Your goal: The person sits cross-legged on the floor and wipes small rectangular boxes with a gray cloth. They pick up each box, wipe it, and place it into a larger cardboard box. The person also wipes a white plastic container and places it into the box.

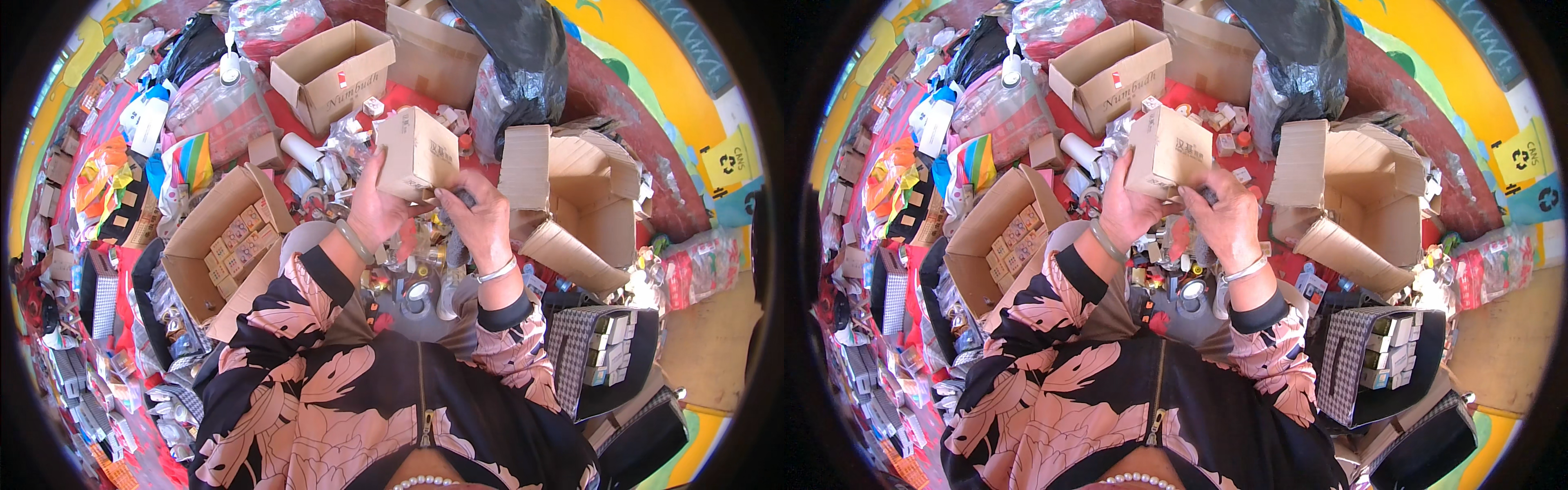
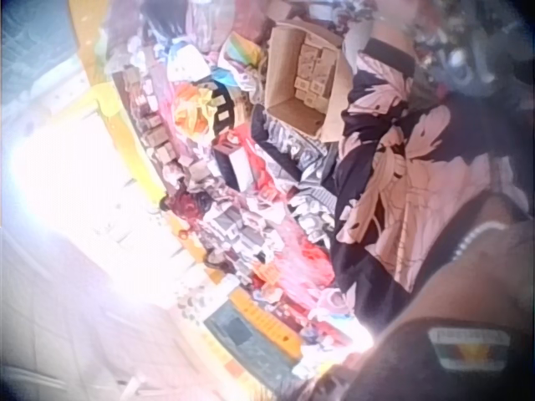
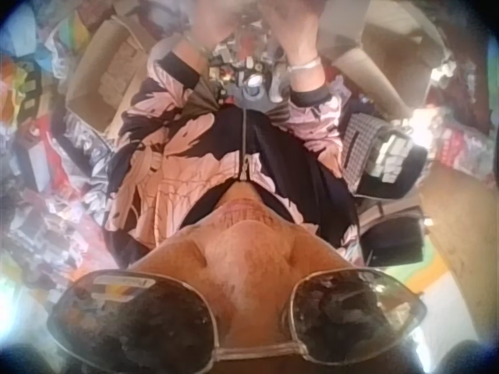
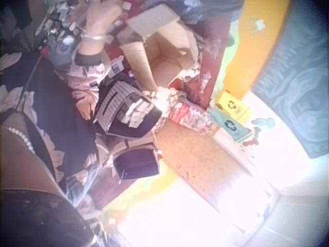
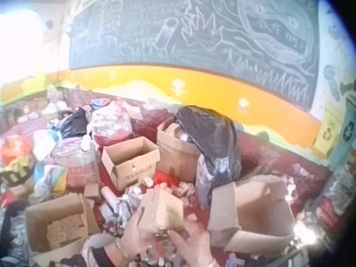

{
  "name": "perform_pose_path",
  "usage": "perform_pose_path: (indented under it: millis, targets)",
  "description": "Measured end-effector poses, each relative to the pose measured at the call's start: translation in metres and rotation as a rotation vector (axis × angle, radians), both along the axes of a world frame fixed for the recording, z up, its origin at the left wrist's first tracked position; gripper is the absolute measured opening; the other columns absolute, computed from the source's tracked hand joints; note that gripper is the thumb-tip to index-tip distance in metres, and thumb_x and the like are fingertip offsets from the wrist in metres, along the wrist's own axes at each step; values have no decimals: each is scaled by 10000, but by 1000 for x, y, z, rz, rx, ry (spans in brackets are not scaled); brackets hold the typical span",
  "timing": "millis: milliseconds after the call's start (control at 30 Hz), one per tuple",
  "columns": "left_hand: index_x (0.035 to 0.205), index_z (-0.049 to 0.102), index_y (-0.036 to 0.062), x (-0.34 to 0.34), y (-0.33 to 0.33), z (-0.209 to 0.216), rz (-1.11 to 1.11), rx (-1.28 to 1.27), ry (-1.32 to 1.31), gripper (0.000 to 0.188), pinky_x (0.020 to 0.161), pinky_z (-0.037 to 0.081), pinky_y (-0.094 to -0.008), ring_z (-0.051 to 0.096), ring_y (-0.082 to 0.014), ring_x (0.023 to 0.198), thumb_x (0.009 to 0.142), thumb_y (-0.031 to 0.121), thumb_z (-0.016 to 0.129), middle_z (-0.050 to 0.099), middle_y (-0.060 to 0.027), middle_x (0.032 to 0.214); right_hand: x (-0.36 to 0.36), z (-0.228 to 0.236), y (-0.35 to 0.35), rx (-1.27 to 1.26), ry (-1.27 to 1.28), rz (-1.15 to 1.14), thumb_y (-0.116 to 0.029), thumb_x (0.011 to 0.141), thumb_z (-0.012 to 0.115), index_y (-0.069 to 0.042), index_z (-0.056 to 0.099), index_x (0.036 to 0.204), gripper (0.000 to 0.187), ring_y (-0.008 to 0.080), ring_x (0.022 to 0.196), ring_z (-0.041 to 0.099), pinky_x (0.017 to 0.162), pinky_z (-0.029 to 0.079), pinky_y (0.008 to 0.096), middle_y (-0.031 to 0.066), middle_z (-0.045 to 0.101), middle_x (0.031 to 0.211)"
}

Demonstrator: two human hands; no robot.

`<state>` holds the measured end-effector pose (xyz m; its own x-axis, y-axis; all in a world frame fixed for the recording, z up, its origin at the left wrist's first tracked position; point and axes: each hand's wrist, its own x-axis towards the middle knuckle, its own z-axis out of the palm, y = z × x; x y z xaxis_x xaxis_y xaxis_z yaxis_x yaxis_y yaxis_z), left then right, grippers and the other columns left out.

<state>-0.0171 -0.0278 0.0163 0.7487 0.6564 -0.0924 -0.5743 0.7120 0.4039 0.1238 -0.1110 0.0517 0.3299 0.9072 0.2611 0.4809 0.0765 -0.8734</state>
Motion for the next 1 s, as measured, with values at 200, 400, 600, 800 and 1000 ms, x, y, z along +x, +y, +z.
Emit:
perform_pose_path:
  millis: [200,400,600,800,1000]
  targets:
    - [1376,352,143,0,2,-3,-89,-18,104,617,963,335,-588,483,-322,1173,916,545,263,472,-109,1324,-1,9,-2,-43,-366,-60,-141,725,694,-123,646,1011,290,255,757,643,616,501,348,73,648,876]
    - [1393,330,147,-2,6,3,-125,-3,118,619,974,308,-622,442,-345,1220,913,534,272,440,-120,1358,-5,17,-10,142,-585,-72,-113,763,650,-111,654,1047,284,267,778,628,650,501,329,82,638,924]
    - [1333,399,128,-2,6,3,-56,-40,69,555,855,431,-528,530,-291,1108,915,489,344,531,-103,1244,-3,16,-6,269,-855,-129,-85,752,632,-77,655,1029,278,275,770,629,657,511,341,91,640,897]
    - [1326,401,92,-10,0,2,-47,28,87,525,796,486,-491,577,-286,1052,926,428,347,550,-116,1221,50,29,-9,304,-268,-317,-41,788,639,-54,645,1037,249,184,733,633,683,505,274,79,663,857]
    - [1343,393,117,-9,-2,-4,-183,-30,6,556,788,474,-553,558,-341,1077,927,477,313,534,-131,1249,50,33,-13,361,-194,-354,-11,766,666,-74,624,1110,352,196,859,633,775,500,293,109,644,1020]
